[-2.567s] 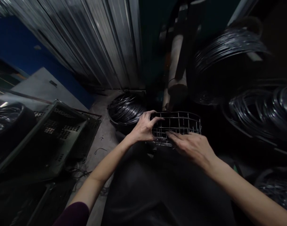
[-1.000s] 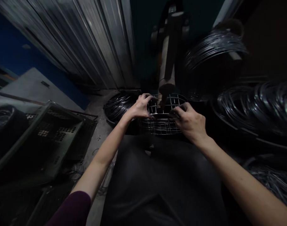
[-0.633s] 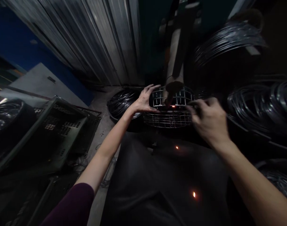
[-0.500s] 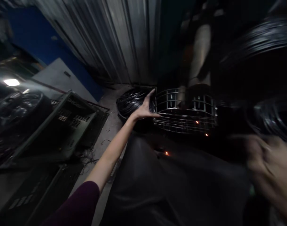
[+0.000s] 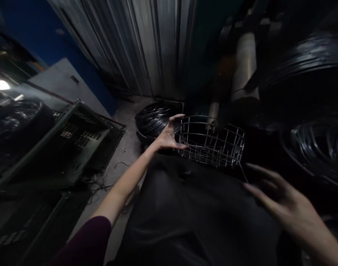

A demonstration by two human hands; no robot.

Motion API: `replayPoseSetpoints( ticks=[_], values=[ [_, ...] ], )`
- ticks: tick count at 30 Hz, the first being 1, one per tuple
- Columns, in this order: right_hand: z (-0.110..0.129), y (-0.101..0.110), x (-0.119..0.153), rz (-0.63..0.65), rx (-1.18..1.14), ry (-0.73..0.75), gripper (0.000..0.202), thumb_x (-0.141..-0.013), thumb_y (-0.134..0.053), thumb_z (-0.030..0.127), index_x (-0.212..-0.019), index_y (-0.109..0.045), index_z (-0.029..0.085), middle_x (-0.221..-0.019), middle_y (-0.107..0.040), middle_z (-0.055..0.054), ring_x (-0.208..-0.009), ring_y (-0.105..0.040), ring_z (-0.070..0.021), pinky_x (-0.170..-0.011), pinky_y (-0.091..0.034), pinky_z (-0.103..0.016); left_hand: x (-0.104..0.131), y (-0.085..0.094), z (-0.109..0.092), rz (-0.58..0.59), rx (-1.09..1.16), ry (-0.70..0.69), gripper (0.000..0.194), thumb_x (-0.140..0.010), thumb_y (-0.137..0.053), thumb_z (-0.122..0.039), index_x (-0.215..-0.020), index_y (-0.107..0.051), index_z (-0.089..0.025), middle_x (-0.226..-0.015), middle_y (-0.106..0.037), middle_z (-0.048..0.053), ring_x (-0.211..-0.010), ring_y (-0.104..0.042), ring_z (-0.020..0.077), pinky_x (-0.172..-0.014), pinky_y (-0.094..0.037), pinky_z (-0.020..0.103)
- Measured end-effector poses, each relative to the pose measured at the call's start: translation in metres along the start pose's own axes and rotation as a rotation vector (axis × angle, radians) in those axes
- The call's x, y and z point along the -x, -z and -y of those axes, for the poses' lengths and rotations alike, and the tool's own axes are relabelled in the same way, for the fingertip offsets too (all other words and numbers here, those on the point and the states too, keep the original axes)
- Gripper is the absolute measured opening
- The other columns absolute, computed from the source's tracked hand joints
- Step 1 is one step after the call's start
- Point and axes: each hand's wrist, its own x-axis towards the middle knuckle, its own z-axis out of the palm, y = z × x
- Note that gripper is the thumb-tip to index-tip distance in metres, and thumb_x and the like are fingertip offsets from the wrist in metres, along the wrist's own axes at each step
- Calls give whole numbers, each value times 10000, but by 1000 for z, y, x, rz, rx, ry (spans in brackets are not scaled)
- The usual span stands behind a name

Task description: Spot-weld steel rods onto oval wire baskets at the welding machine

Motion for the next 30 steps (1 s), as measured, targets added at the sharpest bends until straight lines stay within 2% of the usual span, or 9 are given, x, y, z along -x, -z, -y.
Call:
replayPoseSetpoints(
  ticks=[2, 5, 8, 10, 12, 14, 18, 22, 30],
  values=[
    [36, 2, -21, 126, -269, -89, 346, -751, -667, 614, -1041, -703, 428, -974, -735, -34, -867, -707, -241, -669, -597, -322, 4, 8, -17, 37, -58, -3, 989, -548, -882, -373, -1384, -367, -254, -1399, -430, 116, -1352, -438, 298, -1155, -382, 470],
    [75, -3, -56, 406, -452, -207, 431, -701, -731, 592, -955, -762, 245, -817, -728, -88, -695, -691, -236, -547, -562, -310, 5, 12, -32, 83, -118, 51, 831, -557, -878, -395, -1291, -513, -260, -1388, -401, 118, -1356, -411, 318, -1138, -405, 487],
    [94, -13, -78, 372, -419, -206, 459, -724, -721, 561, -969, -762, 175, -830, -735, -86, -730, -697, -227, -596, -561, -302, 6, 10, -34, 91, -149, 70, 761, -557, -878, -413, -1240, -586, -248, -1387, -366, 125, -1366, -384, 330, -1141, -400, 504],
    [98, -19, -83, 264, -262, -39, 377, -794, -670, 518, -940, -765, 184, -888, -744, -64, -811, -704, -215, -697, -566, -298, 8, 7, -33, 83, -150, 74, 770, -551, -884, -414, -1241, -593, -235, -1379, -359, 130, -1365, -385, 332, -1143, -397, 508],
    [100, -25, -80, 185, 5, 212, 321, -870, -602, 453, -969, -764, 194, -927, -747, -50, -834, -706, -213, -731, -560, -306, 10, 3, -33, 94, -144, 73, 784, -544, -889, -413, -1247, -592, -233, -1376, -356, 131, -1367, -387, 334, -1139, -401, 513],
    [99, -30, -72, 130, 308, 434, 332, -926, -527, 388, -1082, -742, 188, -1008, -741, -63, -819, -711, -228, -661, -554, -317, 13, -2, -35, 122, -138, 53, 789, -549, -888, -412, -1257, -590, -234, -1379, -354, 134, -1370, -387, 331, -1141, -398, 514],
    [91, -35, -54, 146, 710, 568, 429, -963, -432, 281, -1334, -598, 143, -1194, -678, -94, -713, -706, -216, -474, -494, -301, 16, -14, -38, 173, -133, -5, 806, -563, -883, -408, -1288, -583, -220, -1385, -349, 148, -1368, -384, 328, -1145, -393, 498],
    [77, -31, -44, 160, 793, 605, 482, -901, -394, 103, -1333, -599, 157, -1242, -653, -84, -603, -675, -162, -423, -460, -272, 12, -27, -39, 168, -146, -18, 815, -556, -883, -412, -1290, -585, -220, -1389, -343, 149, -1363, -375, 342, -1139, -389, 516],
    [52, -22, -57, 80, 752, 713, 451, -929, -390, 154, -1327, -599, 187, -1195, -682, -60, -677, -698, -167, -447, -490, -265, -2, -36, -47, 180, -163, -14, 790, -547, -881, -365, -1274, -600, -232, -1406, -324, 145, -1365, -352, 379, -1115, -395, 552]
  ],
)
